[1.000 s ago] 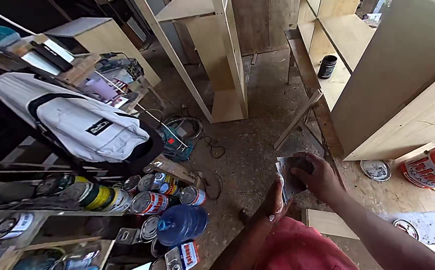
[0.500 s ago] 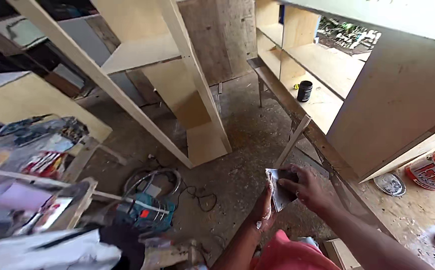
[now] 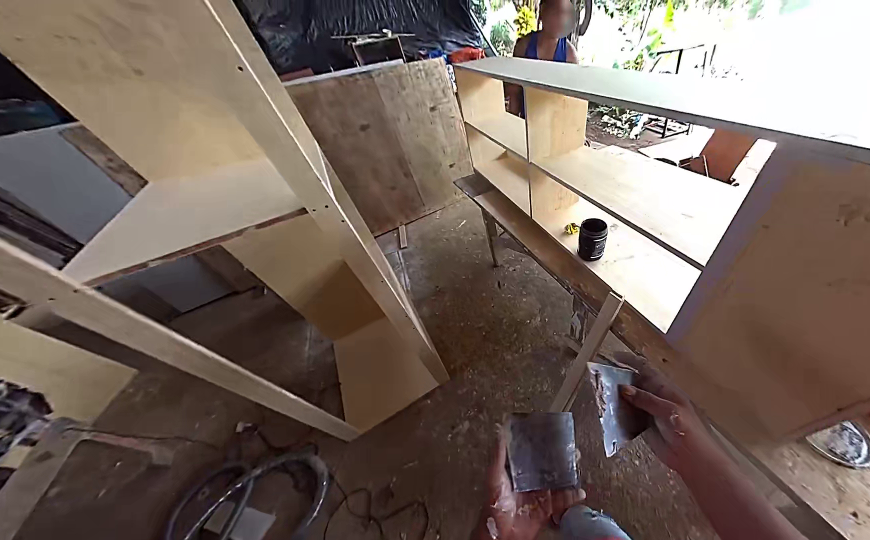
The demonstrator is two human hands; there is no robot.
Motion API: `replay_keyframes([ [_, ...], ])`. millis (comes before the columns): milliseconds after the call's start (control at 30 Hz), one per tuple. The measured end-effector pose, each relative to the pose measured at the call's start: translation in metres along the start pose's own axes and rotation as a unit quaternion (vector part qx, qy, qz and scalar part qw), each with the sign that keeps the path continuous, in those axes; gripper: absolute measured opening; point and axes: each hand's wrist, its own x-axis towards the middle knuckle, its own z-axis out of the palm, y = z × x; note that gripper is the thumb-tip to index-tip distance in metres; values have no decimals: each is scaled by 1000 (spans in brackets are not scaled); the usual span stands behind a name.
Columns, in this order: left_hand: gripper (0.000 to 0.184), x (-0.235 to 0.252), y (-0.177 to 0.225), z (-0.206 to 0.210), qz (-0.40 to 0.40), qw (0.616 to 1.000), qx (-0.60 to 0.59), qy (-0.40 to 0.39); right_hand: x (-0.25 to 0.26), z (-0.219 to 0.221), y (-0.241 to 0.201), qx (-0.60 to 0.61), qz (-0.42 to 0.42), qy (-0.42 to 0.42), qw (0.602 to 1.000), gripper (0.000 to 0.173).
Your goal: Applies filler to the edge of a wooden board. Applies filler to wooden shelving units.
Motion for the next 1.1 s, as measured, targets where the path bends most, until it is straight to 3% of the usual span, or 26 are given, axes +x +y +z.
replay_keyframes([
  [100,102,33,45,-10,36,999,-20,-18,59,-22,13,84,30,79,993,37],
  [167,76,51,68,-5,72,997,-24,9,94,-29,20,134,60,132,980,31],
  [233,35,71,89,13,94,993,21,69,126,-31,21,158,78,150,973,32],
  [300,24,92,111,31,98,982,104,126,156,-29,21,163,83,146,972,34],
  [400,29,120,132,46,129,961,198,145,192,-20,20,139,87,159,974,34],
  [567,49,149,159,52,149,949,230,156,227,-2,20,159,115,220,956,30],
  [633,47,160,172,51,151,947,244,141,234,3,23,172,124,252,944,24],
  [767,51,181,200,46,134,952,255,105,242,16,34,196,106,262,939,39],
  [933,27,205,240,48,109,980,158,55,247,66,41,197,0,232,952,42],
  [1100,31,223,273,52,98,982,155,34,267,123,54,163,-163,236,944,35],
])
